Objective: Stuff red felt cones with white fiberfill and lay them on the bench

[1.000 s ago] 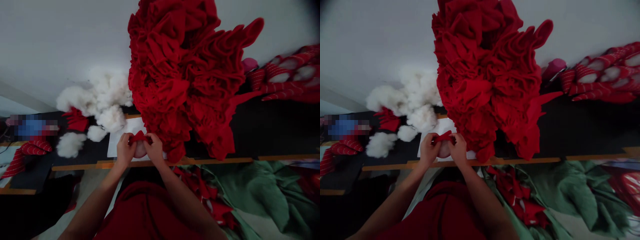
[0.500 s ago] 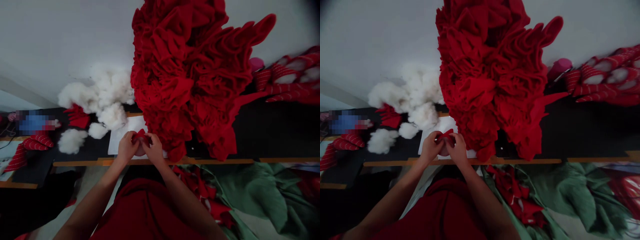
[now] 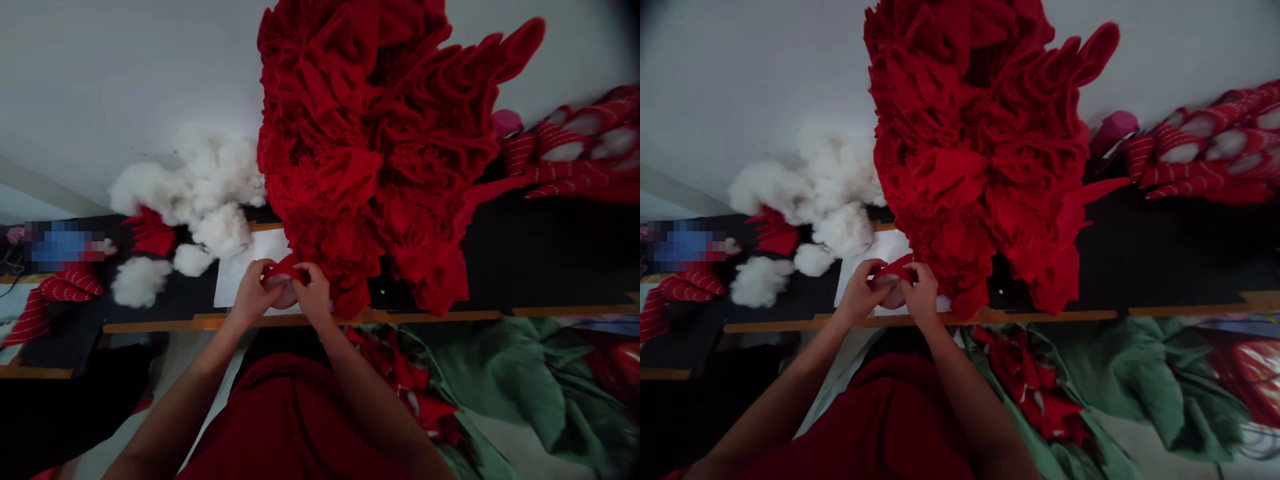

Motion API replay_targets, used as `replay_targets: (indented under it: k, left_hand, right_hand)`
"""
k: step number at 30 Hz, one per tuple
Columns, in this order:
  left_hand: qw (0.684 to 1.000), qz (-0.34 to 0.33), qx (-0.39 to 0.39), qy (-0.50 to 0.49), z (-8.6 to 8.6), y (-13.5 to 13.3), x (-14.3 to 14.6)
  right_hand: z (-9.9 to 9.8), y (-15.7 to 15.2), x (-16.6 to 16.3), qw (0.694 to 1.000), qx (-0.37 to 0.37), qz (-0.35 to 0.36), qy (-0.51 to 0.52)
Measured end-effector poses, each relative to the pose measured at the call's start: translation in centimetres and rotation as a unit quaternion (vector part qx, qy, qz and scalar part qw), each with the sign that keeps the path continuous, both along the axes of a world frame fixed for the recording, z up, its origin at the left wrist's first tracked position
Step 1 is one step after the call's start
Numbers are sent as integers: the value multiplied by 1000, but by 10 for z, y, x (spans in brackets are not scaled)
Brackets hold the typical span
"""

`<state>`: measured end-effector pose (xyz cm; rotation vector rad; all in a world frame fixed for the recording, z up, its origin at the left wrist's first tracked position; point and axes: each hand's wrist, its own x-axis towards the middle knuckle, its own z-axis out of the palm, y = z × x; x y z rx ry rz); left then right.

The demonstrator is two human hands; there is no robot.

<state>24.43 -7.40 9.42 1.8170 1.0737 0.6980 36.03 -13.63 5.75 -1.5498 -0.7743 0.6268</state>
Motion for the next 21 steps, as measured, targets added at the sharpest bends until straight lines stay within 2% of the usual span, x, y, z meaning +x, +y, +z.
replay_targets:
  k: [3,9,14,17,21]
  left_hand:
    - [1000,16,15,-5,-5,-1,0]
    - [998,30,19,45,-6,2,-2]
    - [999,-17,-25,-13,-3,-2,-1]
    - [999,-24,21,4,-1,-4,1]
    - [993,-66,94,42,2,-5,3]
  right_hand:
    - [0,-3,-1,1000,8,13,17]
    - [-3,-15,1,988,77,130,31]
    - [-5,-16,4,993,45,104,-19]
    - [-2,-15,6,994,35,105,-12]
    - [4,-14,9,995,26,91,7]
